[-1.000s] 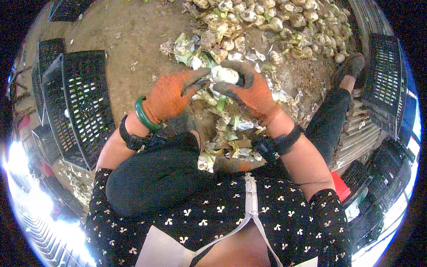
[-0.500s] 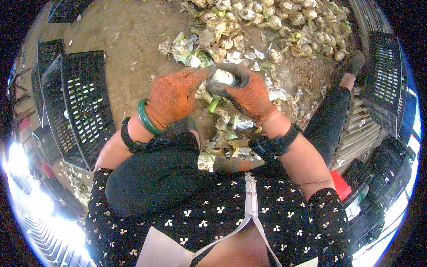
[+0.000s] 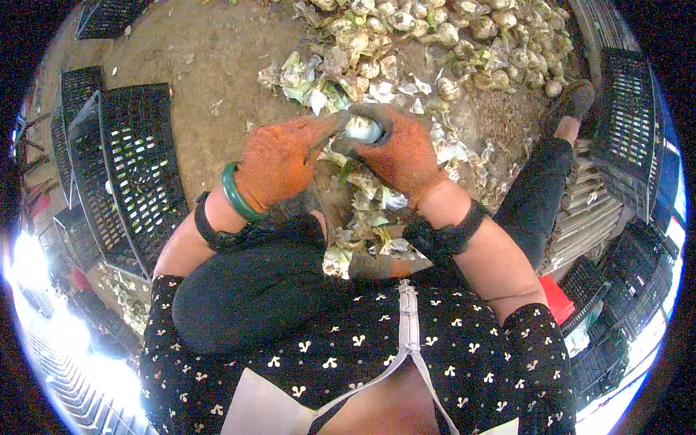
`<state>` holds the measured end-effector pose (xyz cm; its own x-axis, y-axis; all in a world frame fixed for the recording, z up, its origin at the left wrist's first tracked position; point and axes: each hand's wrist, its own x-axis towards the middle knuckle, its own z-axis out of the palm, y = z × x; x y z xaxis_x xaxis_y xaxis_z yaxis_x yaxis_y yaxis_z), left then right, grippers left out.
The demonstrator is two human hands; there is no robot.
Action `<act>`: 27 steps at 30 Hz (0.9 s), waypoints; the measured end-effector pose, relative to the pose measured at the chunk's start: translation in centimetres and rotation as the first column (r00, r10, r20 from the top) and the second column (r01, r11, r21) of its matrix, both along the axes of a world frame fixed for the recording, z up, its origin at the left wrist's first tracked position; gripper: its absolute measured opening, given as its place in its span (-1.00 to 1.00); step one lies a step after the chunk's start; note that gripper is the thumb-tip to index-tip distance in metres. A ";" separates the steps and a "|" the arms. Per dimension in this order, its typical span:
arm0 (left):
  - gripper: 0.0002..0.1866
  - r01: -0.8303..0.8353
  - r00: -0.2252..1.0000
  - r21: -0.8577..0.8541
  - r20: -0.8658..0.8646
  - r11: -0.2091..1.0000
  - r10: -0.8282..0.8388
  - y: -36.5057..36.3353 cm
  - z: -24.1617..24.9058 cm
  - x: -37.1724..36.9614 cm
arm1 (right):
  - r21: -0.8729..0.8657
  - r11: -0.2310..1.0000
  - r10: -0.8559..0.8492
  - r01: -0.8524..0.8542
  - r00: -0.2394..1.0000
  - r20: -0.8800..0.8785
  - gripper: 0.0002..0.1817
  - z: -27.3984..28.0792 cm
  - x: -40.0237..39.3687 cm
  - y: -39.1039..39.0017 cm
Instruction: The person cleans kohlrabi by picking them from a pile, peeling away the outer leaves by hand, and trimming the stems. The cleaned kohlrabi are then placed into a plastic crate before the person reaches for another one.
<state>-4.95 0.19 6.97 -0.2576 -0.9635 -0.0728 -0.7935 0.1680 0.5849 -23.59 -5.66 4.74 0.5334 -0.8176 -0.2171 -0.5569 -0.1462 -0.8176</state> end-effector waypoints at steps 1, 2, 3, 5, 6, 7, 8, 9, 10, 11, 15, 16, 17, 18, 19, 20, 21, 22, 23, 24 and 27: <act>-0.51 -0.004 0.998 -0.018 0.062 1.000 0.005 -0.1 0.3 -0.2 | -0.154 0.988 0.019 -0.029 0.998 -0.067 -0.55 0.2 0.2 0.0; -0.51 -0.006 0.992 -0.036 0.123 0.999 0.010 -0.2 0.5 -0.4 | -0.154 0.988 0.018 -0.029 0.998 -0.067 -0.55 0.4 0.4 0.0; -0.51 -0.005 0.992 -0.035 0.122 0.999 0.009 -0.2 0.4 -0.6 | -0.100 0.994 0.019 -0.031 0.993 -0.117 -0.55 0.5 0.6 0.1; -0.52 -0.011 0.989 -0.102 0.143 0.995 0.025 -0.3 0.0 -0.8 | -0.047 0.998 0.022 -0.030 0.986 -0.165 -0.54 1.0 1.0 0.3; -0.52 -0.011 0.989 -0.102 0.143 0.995 0.026 -0.3 -0.1 -0.8 | -0.049 0.997 0.054 -0.065 0.978 -0.203 -0.52 1.5 1.1 0.5; -0.54 -0.009 0.991 -0.103 0.131 0.995 0.023 -0.3 -0.2 -0.7 | -0.050 0.994 0.085 -0.100 0.967 -0.241 -0.50 1.7 1.2 0.5; -0.56 -0.007 0.993 -0.103 0.120 0.995 0.019 -0.2 -0.2 -0.7 | -0.051 0.994 0.085 -0.100 0.967 -0.241 -0.50 1.5 1.1 0.5; -0.56 -0.007 0.993 -0.103 0.120 0.995 0.019 -0.3 -0.3 -0.6 | -0.059 0.996 0.052 -0.063 0.983 -0.176 -0.49 1.2 1.0 0.6; -0.55 -0.058 0.996 -0.073 0.058 0.996 0.062 -0.3 -0.4 -0.4 | -0.065 0.998 0.019 -0.026 0.994 -0.112 -0.48 0.9 0.8 0.7; -0.55 -0.106 0.994 -0.040 -0.004 0.994 0.106 -0.3 -0.4 -0.3 | -0.065 0.998 0.019 -0.026 0.994 -0.112 -0.48 0.6 0.7 0.5; -0.53 -0.071 0.997 0.017 -0.029 0.997 0.071 0.0 -0.6 0.2 | -0.103 0.995 -0.011 0.000 0.994 -0.113 -0.48 0.3 0.3 0.0; -0.53 -0.045 0.999 0.013 -0.016 0.999 0.045 0.1 -0.7 0.0 | -0.136 0.991 -0.013 -0.004 0.992 -0.125 -0.50 0.4 0.3 0.0; -0.53 -0.020 1.000 0.011 -0.002 1.000 0.020 0.2 -0.6 -0.3 | -0.134 0.991 -0.010 -0.007 0.992 -0.124 -0.50 0.6 0.4 -0.1; -0.53 -0.022 1.000 0.013 -0.002 1.000 0.022 0.2 -0.5 -0.5 | -0.170 0.985 -0.003 -0.023 0.989 -0.149 -0.51 1.0 0.6 -0.2; -0.53 -0.012 0.998 0.058 0.057 0.998 0.009 -0.1 0.2 -0.7 | -0.206 0.978 0.003 -0.039 0.984 -0.175 -0.52 1.1 0.7 -0.3; -0.54 -0.005 0.993 0.102 0.116 0.995 -0.007 -0.3 0.7 -0.8 | -0.207 0.978 0.003 -0.039 0.984 -0.176 -0.52 1.1 0.7 -0.4; -0.54 -0.004 0.993 0.102 0.115 0.995 -0.008 -0.3 0.5 -0.9 | -0.237 0.970 0.013 -0.054 0.986 -0.169 -0.53 1.1 0.7 -0.4; -0.55 -0.017 0.992 0.038 0.125 0.999 0.012 -0.2 0.2 -1.0 | -0.268 0.961 0.023 -0.067 0.986 -0.163 -0.54 1.2 0.7 -0.4; -0.56 -0.031 0.990 -0.025 0.135 0.999 0.034 -0.2 0.0 -1.0 | -0.268 0.961 0.023 -0.066 0.986 -0.163 -0.54 1.2 0.7 -0.3; -0.56 -0.031 0.990 -0.026 0.135 0.999 0.034 -0.2 -0.3 -1.1 | -0.242 0.969 0.001 -0.052 0.978 -0.207 -0.54 1.3 0.8 -0.3; -0.52 -0.049 0.989 -0.111 0.135 0.993 0.064 -0.2 -0.7 -1.0 | -0.256 0.965 0.002 -0.060 0.975 -0.222 -0.53 1.0 0.8 -0.2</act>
